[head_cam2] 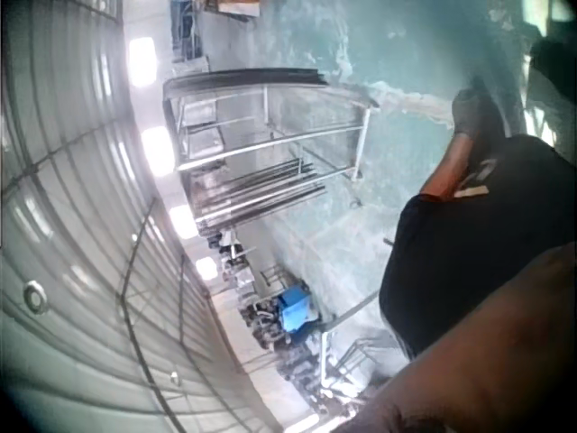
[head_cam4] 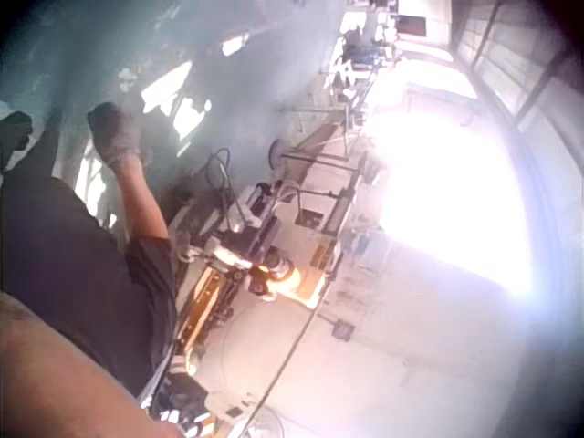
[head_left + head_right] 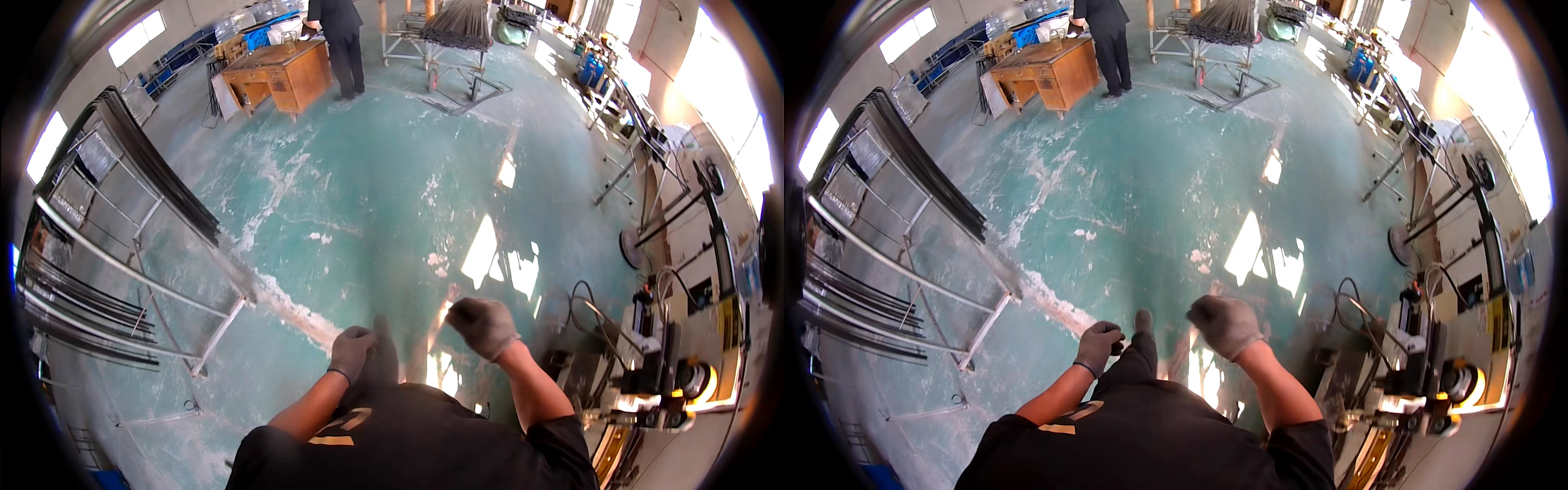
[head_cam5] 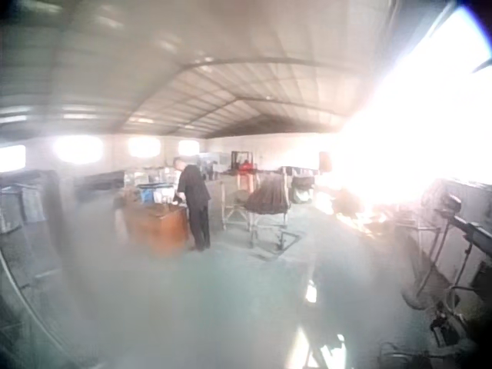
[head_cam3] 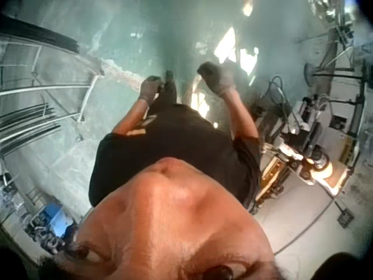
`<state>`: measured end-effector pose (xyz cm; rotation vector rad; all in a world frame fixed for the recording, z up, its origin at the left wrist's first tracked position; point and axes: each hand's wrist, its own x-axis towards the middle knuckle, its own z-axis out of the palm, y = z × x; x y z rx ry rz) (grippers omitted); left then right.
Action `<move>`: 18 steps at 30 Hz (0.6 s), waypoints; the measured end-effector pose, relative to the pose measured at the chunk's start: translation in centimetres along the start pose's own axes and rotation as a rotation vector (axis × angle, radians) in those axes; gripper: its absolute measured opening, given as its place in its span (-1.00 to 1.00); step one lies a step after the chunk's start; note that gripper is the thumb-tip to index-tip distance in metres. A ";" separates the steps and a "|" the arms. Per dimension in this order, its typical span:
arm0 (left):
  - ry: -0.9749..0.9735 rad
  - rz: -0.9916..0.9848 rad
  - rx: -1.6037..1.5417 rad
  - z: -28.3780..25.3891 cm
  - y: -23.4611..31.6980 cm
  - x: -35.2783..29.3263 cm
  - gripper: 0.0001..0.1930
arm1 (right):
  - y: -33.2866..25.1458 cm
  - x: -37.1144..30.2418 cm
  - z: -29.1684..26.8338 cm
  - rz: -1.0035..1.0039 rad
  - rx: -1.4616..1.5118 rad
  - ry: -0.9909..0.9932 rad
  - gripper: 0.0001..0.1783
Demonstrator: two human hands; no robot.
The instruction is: The person loads long metal rods into a bending machine, operates the machine to bend them, and then removes the bent rods. They repeat this process multiple times, stacking the finished bent rods on a nearby rack.
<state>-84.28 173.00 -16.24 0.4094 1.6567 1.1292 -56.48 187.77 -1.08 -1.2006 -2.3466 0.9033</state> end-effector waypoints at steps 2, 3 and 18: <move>-0.050 0.059 0.010 -0.7 -2.5 9.0 -0.83 | 0.2 8.0 1.1 -0.098 -0.082 -0.036 -0.76; -0.086 0.073 0.028 -1.2 -3.1 12.6 -0.84 | 1.2 11.5 1.9 -0.106 -0.090 -0.056 -0.75; -0.087 -0.026 0.069 4.4 36.3 52.9 -0.81 | 15.7 55.1 -1.6 0.484 0.028 -0.109 -0.67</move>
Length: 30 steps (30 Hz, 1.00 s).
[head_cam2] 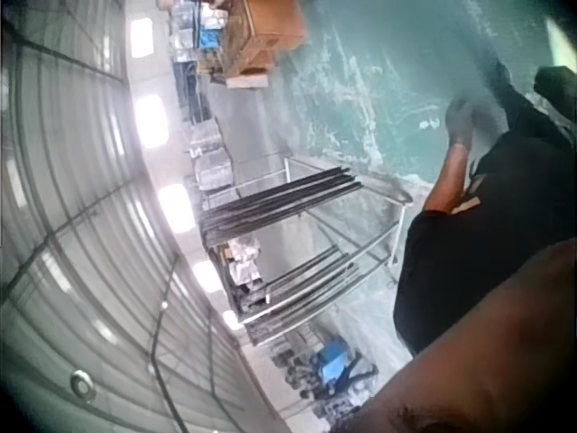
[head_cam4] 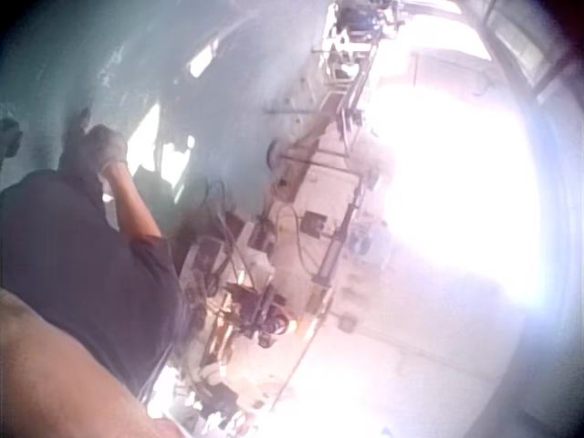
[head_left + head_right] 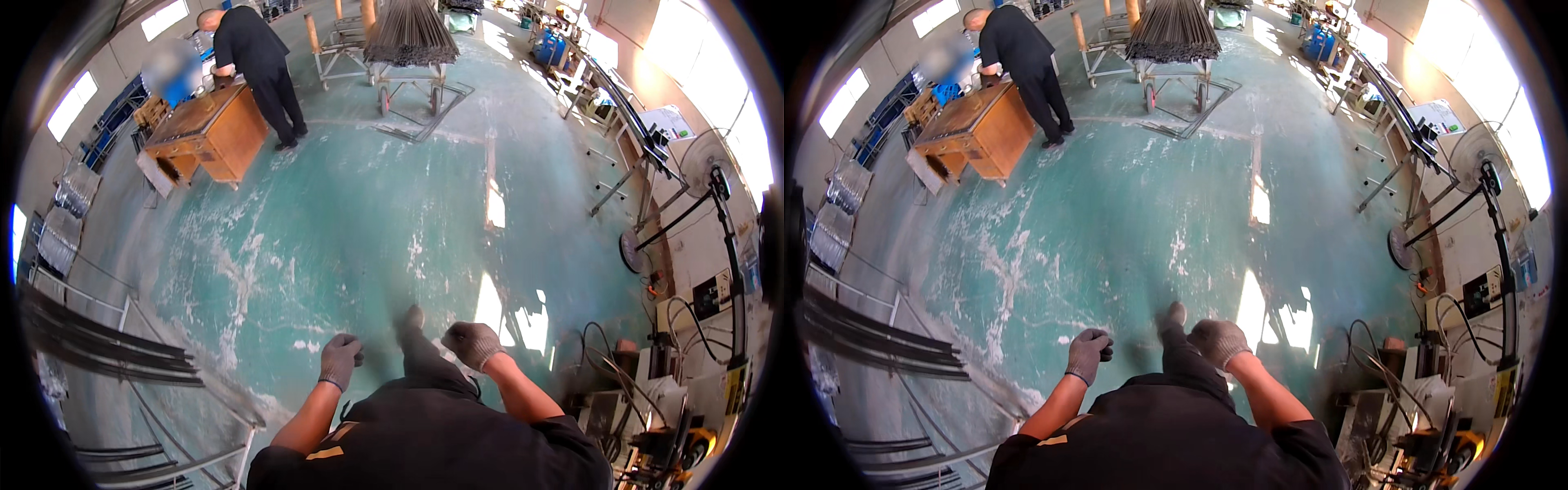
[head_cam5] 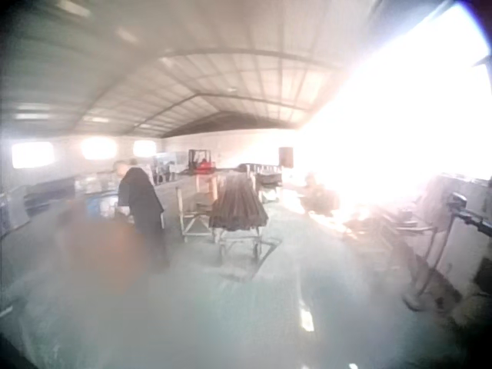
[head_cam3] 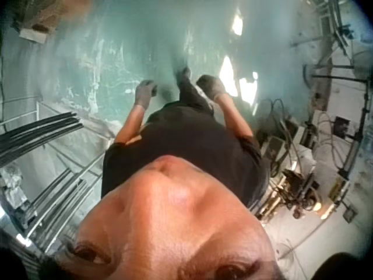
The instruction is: The person loads long metal rods into a bending machine, operates the machine to bend them, and then removes the bent rods. They repeat this process multiple times, stacking the finished bent rods on a nearby rack.
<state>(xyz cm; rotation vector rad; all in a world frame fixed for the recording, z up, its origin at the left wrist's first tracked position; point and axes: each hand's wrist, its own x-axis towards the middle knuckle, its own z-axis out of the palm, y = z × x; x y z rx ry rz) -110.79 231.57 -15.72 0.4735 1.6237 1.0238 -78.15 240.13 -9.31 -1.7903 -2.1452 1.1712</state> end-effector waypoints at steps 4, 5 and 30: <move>0.038 -0.171 -0.072 2.0 2.7 9.9 -0.80 | -2.8 14.9 -4.6 -0.061 -0.007 0.040 -0.67; 0.023 -0.208 -0.081 2.7 5.3 11.7 -0.80 | -4.2 18.5 -6.0 -0.062 -0.021 0.052 -0.67; -0.152 0.147 -0.009 8.1 60.0 73.1 -0.85 | -33.5 86.9 -36.9 -0.063 0.047 0.337 -0.39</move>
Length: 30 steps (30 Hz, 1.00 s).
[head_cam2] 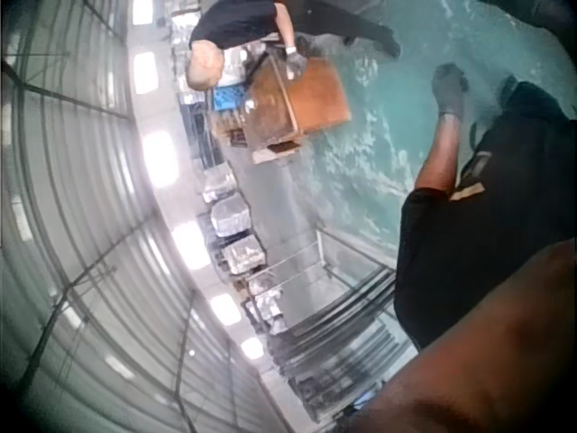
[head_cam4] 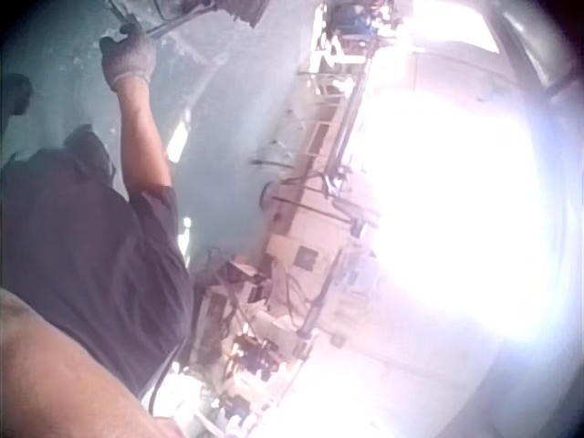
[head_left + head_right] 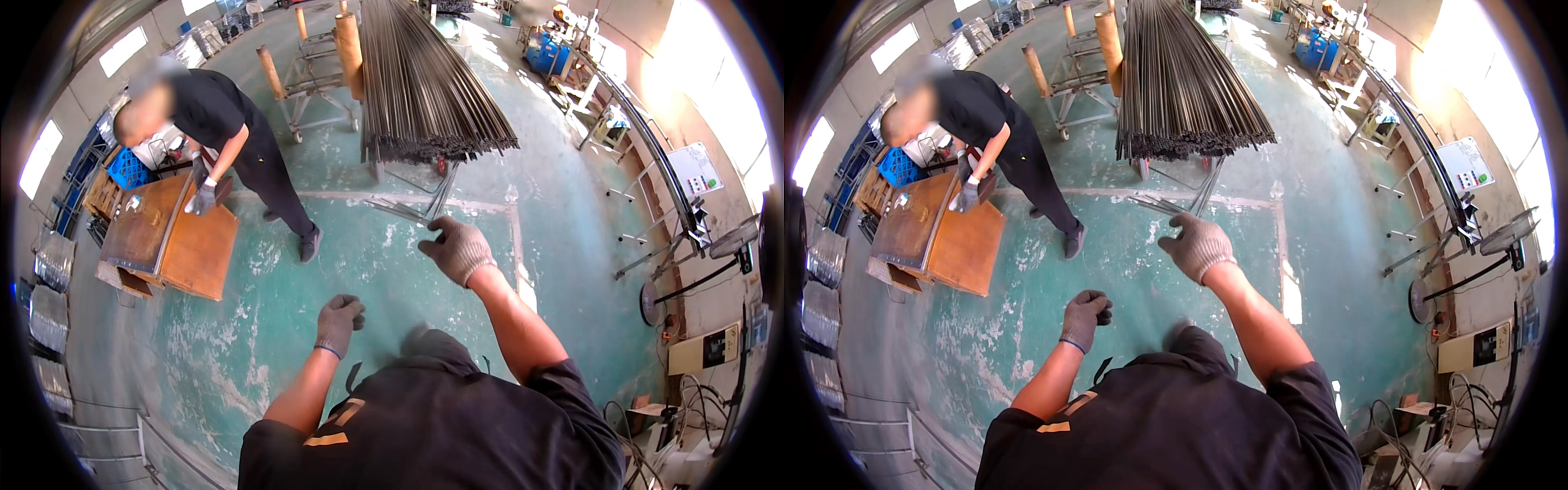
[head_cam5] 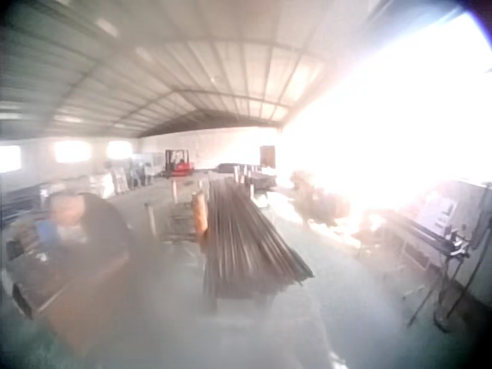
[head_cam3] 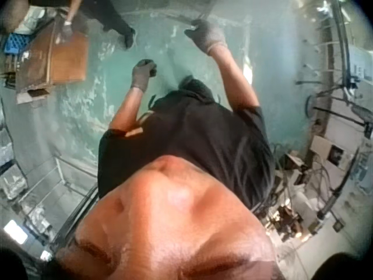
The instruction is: The person loads long metal rods into a bending machine, operates the machine to bend them, and then removes the bent rods. They repeat this process multiple times, stacking the finished bent rods on a nearby rack.
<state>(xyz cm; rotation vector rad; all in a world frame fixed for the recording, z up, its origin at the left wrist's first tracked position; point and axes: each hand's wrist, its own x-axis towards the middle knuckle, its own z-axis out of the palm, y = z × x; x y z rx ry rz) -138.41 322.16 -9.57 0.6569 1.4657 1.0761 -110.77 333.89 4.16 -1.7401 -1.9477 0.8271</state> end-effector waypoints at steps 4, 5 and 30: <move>0.031 0.048 0.003 1.5 5.5 9.3 -0.84 | 0.0 13.3 0.0 -0.076 -0.058 0.089 -0.38; 0.048 0.068 0.009 1.9 7.2 11.7 -0.84 | -0.1 16.8 0.1 -0.117 -0.071 0.131 -0.38; -0.102 0.058 0.097 12.5 26.6 49.7 -0.87 | -6.8 54.8 5.2 0.340 -0.300 -0.160 -0.38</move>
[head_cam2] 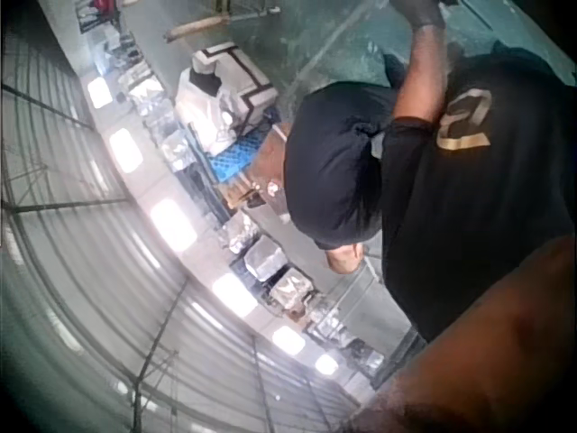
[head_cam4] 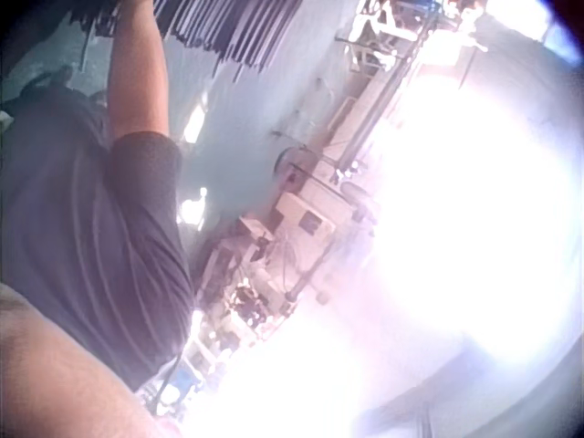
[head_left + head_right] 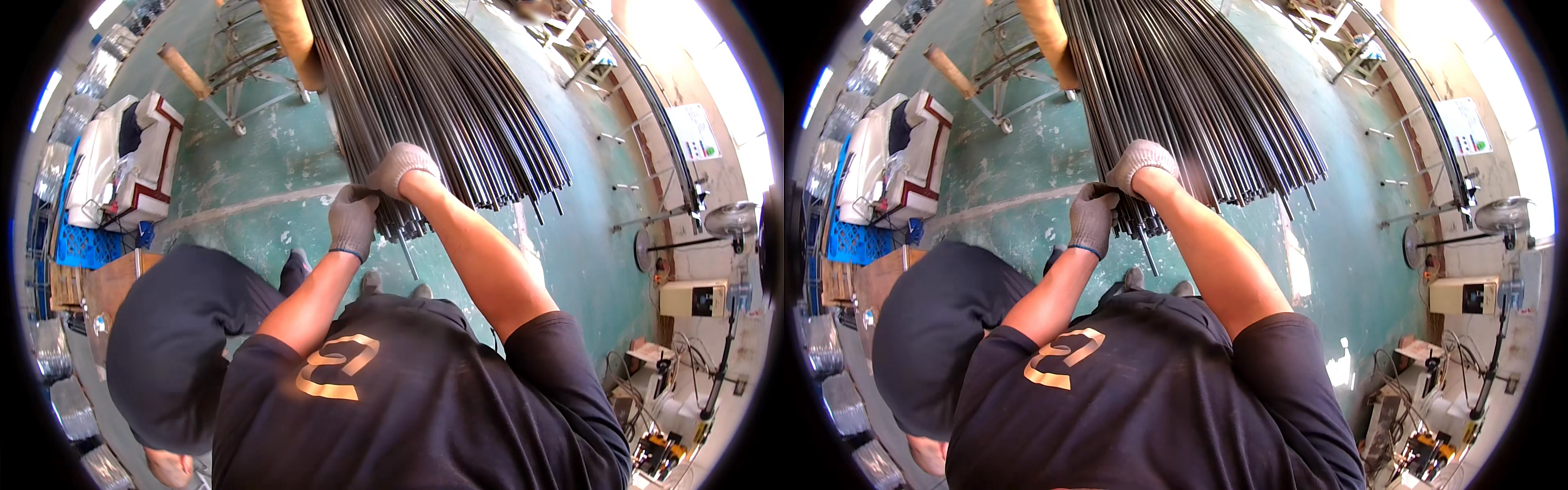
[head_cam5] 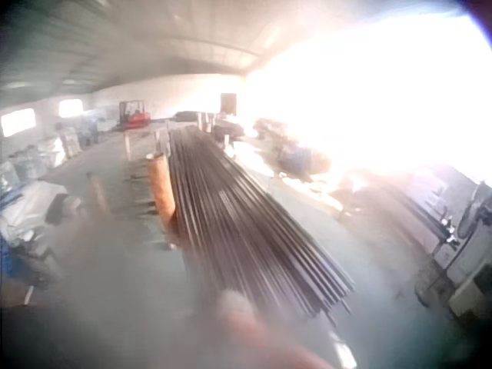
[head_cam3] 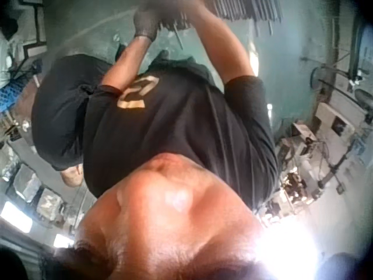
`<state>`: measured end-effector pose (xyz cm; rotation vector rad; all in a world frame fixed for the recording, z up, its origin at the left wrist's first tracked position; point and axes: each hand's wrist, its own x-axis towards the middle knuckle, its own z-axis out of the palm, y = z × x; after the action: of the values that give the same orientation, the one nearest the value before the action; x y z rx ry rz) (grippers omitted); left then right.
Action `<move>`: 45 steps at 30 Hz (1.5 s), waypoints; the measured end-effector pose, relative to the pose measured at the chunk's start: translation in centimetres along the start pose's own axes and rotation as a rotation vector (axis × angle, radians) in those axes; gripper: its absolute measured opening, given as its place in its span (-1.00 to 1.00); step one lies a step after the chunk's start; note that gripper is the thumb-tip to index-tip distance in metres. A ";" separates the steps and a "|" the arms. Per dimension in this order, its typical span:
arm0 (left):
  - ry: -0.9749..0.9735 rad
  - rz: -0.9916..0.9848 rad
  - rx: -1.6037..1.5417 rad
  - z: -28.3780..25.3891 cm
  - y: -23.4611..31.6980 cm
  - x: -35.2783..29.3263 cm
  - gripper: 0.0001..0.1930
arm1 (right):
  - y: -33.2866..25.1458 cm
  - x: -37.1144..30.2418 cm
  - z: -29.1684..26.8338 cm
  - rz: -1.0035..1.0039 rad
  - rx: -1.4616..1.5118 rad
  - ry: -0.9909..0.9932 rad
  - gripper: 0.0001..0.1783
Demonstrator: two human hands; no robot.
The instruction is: The person loads long metal rods into a bending machine, operates the machine to bend them, and then removes the bent rods. They repeat this process multiple times, stacking the finished bent rods on a nearby rack.
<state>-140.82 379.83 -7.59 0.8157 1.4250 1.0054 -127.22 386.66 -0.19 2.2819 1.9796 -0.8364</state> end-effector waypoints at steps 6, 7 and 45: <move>-0.165 -0.103 -0.062 -1.9 2.1 -0.2 -0.84 | 0.1 1.0 -0.8 0.074 0.072 -0.054 -0.41; -0.175 -0.100 -0.091 -2.3 1.8 -0.2 -0.84 | 0.7 0.9 -0.8 0.089 0.126 -0.041 -0.42; -0.515 0.076 0.076 1.1 5.2 -2.7 -0.82 | 3.4 -3.3 -4.7 0.077 0.920 -0.172 -0.72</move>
<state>-139.78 379.51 -1.70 1.0992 0.9981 0.7278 -122.48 384.60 3.99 2.4715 1.5826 -2.1910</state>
